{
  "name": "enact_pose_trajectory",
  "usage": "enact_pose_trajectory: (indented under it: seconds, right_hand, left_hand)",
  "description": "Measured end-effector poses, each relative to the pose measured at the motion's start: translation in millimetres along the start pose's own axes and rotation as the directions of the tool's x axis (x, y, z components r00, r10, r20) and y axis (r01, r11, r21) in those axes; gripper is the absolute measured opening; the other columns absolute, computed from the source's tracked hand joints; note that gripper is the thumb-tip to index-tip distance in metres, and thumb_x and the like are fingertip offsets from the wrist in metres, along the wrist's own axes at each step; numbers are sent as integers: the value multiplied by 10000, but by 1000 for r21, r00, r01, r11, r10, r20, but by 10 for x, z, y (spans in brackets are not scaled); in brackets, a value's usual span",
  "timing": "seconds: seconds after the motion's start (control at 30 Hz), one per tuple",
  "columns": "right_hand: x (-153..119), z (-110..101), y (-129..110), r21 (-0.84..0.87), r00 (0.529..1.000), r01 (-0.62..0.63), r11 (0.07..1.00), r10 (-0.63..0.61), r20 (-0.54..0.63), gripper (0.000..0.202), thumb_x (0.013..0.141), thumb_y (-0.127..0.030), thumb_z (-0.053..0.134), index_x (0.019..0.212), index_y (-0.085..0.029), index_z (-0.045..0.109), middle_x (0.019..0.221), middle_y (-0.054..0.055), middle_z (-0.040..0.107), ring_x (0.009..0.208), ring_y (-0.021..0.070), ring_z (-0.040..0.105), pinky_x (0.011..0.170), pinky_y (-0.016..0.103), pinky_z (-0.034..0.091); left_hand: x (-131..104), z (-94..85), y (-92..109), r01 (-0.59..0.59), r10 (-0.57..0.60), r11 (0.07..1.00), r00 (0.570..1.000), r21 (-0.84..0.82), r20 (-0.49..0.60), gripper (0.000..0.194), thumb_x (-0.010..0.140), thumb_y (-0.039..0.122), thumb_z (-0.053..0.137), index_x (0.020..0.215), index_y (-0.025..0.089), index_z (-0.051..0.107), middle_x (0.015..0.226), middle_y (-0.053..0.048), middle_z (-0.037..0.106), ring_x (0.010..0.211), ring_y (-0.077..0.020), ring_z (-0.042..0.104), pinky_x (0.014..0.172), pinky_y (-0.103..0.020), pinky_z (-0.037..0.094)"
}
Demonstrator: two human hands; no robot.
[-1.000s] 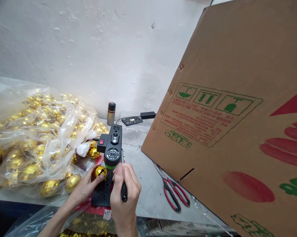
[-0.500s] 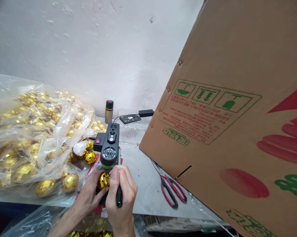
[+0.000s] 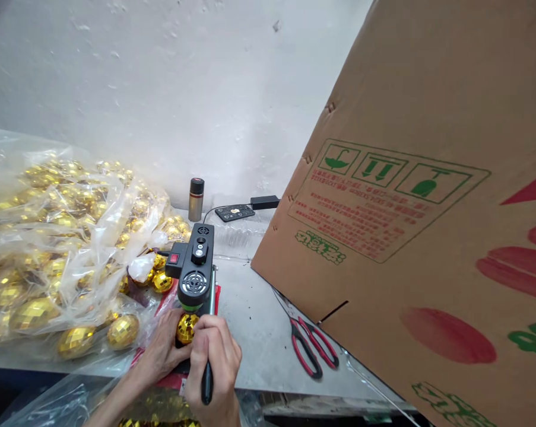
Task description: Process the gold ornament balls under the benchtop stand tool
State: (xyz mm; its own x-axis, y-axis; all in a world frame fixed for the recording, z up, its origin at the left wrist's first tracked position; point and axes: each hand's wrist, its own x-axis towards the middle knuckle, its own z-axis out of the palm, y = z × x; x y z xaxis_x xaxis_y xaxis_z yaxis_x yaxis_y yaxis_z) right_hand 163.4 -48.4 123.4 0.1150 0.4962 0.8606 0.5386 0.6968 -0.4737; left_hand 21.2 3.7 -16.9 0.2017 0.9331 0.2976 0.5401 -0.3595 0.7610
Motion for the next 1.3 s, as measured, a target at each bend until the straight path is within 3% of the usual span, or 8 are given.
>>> enact_pose_trajectory:
  seconds: [0.1,0.33,0.5,0.77,1.03,1.3]
  right_hand:
    - [-148,48,76,-3,999,-9,1000,9,-34,304,1072,-115,410,829,-235,548,776,-12,618,694,121,639,635,222,504]
    - [-301,136,120,38,982,-159,987,162,-95,290,1044,-117,436,838,-250,589,797,-12,662,677,151,656,639,293,481]
    - [-273,169,120,40,985,-86,995,91,-148,319,1070,-147,423,794,-241,552,771,-25,618,641,133,605,621,279,452]
    - [-312,147,163,10,991,-63,998,64,-114,330,1074,-143,403,785,-237,532,764,-21,570,647,135,566,612,283,425]
    - [-351,232,192,37,976,-71,997,77,-206,347,1064,-131,406,745,-234,493,740,-30,557,627,128,538,632,290,424]
    - [-339,259,200,65,967,-67,996,81,-243,344,1065,-153,436,737,-232,506,726,-28,561,622,130,545,621,284,436]
  left_hand:
    - [-14,6,15,13,-13,1000,1000,5,4,428,800,396,765,1181,215,699,1113,-136,771,1040,-367,720,924,-538,592]
    - [1,-33,72,37,-37,999,999,7,26,455,778,393,799,1191,225,710,1087,-118,771,1024,-369,726,895,-518,602]
    - [1,-32,112,52,-52,999,999,0,15,459,777,387,812,1192,220,713,1089,-119,770,1029,-365,729,904,-519,602]
    - [-9,4,94,28,-28,999,1000,-16,-3,476,779,357,790,1230,228,707,1116,-117,780,1039,-360,733,920,-524,596]
    - [-10,134,22,18,-18,1000,998,-1,-57,501,734,330,774,1217,217,702,1137,-134,779,1053,-383,738,921,-547,591]
    - [-4,118,-27,26,-27,999,999,-24,-37,554,727,345,780,1255,200,697,1159,-151,772,1087,-397,734,944,-576,588]
